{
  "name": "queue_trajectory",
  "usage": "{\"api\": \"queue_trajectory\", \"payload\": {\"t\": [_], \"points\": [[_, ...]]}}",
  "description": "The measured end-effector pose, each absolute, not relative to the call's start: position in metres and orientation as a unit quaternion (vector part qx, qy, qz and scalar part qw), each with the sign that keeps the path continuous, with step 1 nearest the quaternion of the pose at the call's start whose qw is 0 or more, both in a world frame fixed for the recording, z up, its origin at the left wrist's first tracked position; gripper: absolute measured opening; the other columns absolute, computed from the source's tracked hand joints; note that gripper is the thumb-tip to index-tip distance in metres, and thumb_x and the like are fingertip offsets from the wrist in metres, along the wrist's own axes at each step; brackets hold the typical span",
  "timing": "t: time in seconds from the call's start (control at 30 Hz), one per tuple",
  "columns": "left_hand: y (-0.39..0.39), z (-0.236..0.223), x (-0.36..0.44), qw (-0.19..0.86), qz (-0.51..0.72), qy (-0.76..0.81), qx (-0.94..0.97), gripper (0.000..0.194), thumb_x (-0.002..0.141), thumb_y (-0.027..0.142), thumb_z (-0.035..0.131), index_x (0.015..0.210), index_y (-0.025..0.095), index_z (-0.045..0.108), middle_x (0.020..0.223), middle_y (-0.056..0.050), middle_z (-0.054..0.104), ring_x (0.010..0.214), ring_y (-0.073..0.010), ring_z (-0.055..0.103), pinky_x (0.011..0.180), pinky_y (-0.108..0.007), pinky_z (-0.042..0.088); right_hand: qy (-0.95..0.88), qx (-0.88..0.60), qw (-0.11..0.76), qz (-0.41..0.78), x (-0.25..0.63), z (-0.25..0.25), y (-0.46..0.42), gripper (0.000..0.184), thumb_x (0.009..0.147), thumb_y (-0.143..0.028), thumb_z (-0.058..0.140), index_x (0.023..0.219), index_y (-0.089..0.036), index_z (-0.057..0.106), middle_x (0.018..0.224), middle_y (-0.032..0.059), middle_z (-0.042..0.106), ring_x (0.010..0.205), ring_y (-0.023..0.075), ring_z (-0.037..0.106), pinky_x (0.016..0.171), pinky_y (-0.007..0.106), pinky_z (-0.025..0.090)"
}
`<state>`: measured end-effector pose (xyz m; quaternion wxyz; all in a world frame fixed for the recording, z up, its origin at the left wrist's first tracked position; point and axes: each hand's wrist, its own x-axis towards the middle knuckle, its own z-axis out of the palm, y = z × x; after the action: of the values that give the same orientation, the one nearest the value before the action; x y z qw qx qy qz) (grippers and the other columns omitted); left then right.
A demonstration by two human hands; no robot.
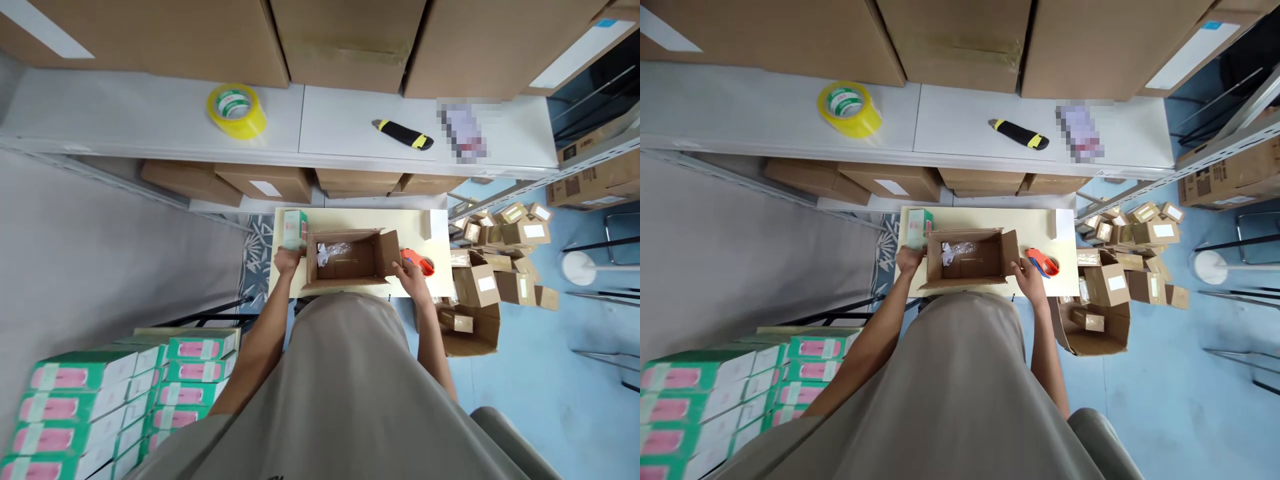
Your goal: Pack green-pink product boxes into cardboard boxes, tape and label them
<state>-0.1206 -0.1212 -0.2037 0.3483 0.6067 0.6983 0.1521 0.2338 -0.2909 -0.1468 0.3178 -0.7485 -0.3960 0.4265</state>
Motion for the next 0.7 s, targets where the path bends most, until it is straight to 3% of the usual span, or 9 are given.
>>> {"api": "queue_trajectory", "payload": {"t": [0.07, 0.17, 0.27, 0.37, 0.47, 0.6, 0.7], "points": [[-0.128, -0.192, -0.13, 0.342, 0.171, 0.723, 0.575, 0.029, 0.094, 0.039, 0.076, 0.107, 0.014, 0.068, 0.103, -0.018, 0.084, 0.107, -0.0339, 0.081, 0.09, -0.043, 0.063, -0.405, -0.754, 0.337, 0.392, 0.233, -0.136, -0.293, 0.073, 0.092, -0.091, 0.062, 0.103, -0.02, 0.075, 0.102, 0.0136, 0.082, 0.104, 0.0318, 0.079, 0.094, 0.047, 0.068], [-0.144, -0.167, -0.151, 0.332, 0.228, 0.751, 0.523, 0.032, 0.093, 0.038, 0.078, 0.114, 0.016, 0.069, 0.109, -0.011, 0.084, 0.111, -0.03, 0.08, 0.098, -0.042, 0.065, -0.403, -0.769, 0.384, 0.316, 0.227, -0.113, -0.296, 0.073, 0.1, -0.083, 0.06, 0.123, -0.017, 0.079, 0.131, 0.0215, 0.082, 0.124, 0.0359, 0.078, 0.104, 0.053, 0.067], [-0.165, -0.137, -0.166, 0.335, 0.36, 0.719, 0.491, 0.055, 0.085, 0.041, 0.09, 0.129, 0.017, 0.067, 0.122, -0.011, 0.083, 0.114, -0.0284, 0.08, 0.101, -0.045, 0.068, -0.411, -0.739, 0.429, 0.317, 0.213, -0.088, -0.29, 0.062, 0.104, -0.074, 0.065, 0.129, -0.019, 0.081, 0.137, 0.0196, 0.082, 0.126, 0.0332, 0.079, 0.109, 0.051, 0.067], [-0.18, -0.107, -0.16, 0.365, 0.427, 0.635, 0.53, 0.078, 0.079, 0.045, 0.095, 0.144, 0.022, 0.061, 0.14, -0.015, 0.078, 0.125, -0.0297, 0.08, 0.1, -0.043, 0.071, -0.436, -0.661, 0.43, 0.434, 0.195, -0.079, -0.273, 0.062, 0.106, -0.071, 0.067, 0.14, -0.021, 0.078, 0.139, 0.0161, 0.083, 0.121, 0.0299, 0.082, 0.106, 0.047, 0.07], [-0.189, -0.092, -0.129, 0.442, 0.393, 0.556, 0.584, 0.08, 0.077, 0.042, 0.096, 0.145, 0.025, 0.059, 0.142, -0.012, 0.078, 0.127, -0.0299, 0.08, 0.1, -0.04, 0.071, -0.489, -0.618, 0.364, 0.496, 0.182, -0.091, -0.257, 0.061, 0.106, -0.066, 0.068, 0.148, -0.023, 0.074, 0.147, 0.0151, 0.08, 0.122, 0.03, 0.083, 0.105, 0.047, 0.071], [-0.192, -0.102, -0.087, 0.552, 0.3, 0.5, 0.596, 0.076, 0.076, 0.03, 0.092, 0.145, 0.021, 0.061, 0.133, -0.012, 0.081, 0.118, -0.0295, 0.083, 0.098, -0.04, 0.071, -0.506, -0.673, 0.306, 0.445, 0.188, -0.118, -0.254, 0.047, 0.104, -0.05, 0.072, 0.142, -0.022, 0.074, 0.137, 0.0163, 0.084, 0.127, 0.0343, 0.082, 0.113, 0.054, 0.067], [-0.189, -0.116, -0.082, 0.507, 0.244, 0.516, 0.646, 0.073, 0.076, 0.018, 0.086, 0.146, 0.019, 0.064, 0.139, -0.014, 0.079, 0.126, -0.0324, 0.079, 0.105, -0.043, 0.068, -0.479, -0.697, 0.313, 0.432, 0.203, -0.129, -0.261, 0.07, 0.097, -0.04, 0.079, 0.162, -0.02, 0.06, 0.142, 0.0182, 0.081, 0.13, 0.0352, 0.08, 0.116, 0.056, 0.065]]}}
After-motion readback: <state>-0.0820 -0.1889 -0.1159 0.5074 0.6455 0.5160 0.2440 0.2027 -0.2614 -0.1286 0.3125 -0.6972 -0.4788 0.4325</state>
